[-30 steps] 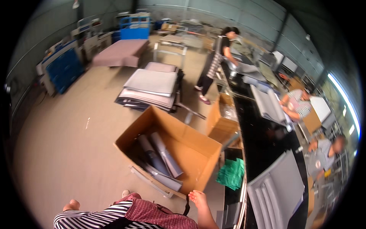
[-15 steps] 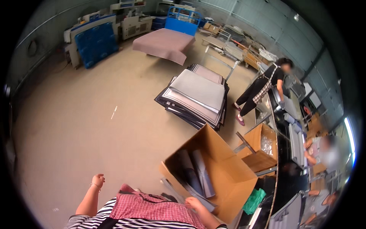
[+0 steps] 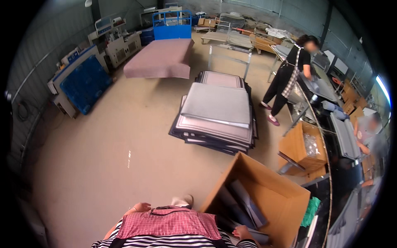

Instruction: The person rolls up several pieces of gray foam material, secures them with tape, and then stacks the rolled items onto a pallet in a manufacturing facility.

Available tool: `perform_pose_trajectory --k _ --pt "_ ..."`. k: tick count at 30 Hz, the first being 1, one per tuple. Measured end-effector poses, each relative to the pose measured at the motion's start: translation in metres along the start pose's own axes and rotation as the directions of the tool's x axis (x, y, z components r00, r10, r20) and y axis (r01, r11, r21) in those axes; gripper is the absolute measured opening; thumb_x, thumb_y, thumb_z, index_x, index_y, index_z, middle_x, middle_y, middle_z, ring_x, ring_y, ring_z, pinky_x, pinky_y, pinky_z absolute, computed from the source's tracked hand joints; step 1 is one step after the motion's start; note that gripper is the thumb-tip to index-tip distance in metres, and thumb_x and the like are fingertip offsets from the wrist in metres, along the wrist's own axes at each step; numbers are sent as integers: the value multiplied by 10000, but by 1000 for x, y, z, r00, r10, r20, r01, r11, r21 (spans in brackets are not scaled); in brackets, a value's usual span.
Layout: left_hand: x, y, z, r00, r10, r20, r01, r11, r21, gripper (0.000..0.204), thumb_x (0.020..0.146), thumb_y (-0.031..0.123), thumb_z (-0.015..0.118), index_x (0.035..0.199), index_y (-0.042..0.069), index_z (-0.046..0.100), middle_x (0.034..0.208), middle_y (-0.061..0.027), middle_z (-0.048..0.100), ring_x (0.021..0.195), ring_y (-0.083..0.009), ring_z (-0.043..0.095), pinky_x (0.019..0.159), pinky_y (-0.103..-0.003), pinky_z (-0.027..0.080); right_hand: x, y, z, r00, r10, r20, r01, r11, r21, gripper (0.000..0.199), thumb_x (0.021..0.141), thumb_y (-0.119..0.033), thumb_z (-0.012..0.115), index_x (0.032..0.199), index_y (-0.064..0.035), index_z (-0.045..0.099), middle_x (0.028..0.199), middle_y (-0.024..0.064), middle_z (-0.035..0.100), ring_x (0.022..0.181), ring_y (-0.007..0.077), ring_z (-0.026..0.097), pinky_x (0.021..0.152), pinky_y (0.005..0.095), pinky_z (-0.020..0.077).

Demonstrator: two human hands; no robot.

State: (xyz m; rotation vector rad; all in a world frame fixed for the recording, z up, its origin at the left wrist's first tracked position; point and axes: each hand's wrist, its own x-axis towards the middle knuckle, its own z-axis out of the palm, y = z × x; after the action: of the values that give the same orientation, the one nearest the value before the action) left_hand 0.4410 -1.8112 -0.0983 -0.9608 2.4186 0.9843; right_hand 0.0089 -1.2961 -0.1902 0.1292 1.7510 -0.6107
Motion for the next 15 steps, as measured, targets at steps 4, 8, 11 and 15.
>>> perform_pose_trajectory --k 4,8,11,15 --pt "14 -46 -84 820 -568 -73 470 740 -482 270 998 281 503 1127 125 682 922 11 714 805 -161 714 658 -328 570 123 -105 -13 921 -373 110 300 862 410 151 969 -159 565 972 -42 661 804 129 688 709 258 714 579 361 575" --pt "55 -113 -126 509 -857 82 497 215 -841 257 1002 191 477 1192 124 637 958 35 712 741 -130 700 573 -320 551 40 -340 35 922 -348 -169 386 834 394 252 988 -182 562 1179 -20 586 1007 151 688 817 241 708 709 343 570" --pt "110 -180 -113 822 -562 97 547 825 142 263 946 252 532 1066 129 731 1095 -87 712 968 -215 701 758 -361 565 4 -426 46 888 -441 -132 460 830 315 278 997 -193 543 1190 2 588 1032 163 683 868 243 691 768 354 562" --pt "236 -158 -129 735 -519 437 504 848 161 284 958 231 504 997 89 746 1000 -76 739 862 -209 715 708 -360 573 10 -466 40 883 -397 -251 448 873 195 212 985 -153 538 1108 -14 640 970 115 701 764 191 674 692 323 551"
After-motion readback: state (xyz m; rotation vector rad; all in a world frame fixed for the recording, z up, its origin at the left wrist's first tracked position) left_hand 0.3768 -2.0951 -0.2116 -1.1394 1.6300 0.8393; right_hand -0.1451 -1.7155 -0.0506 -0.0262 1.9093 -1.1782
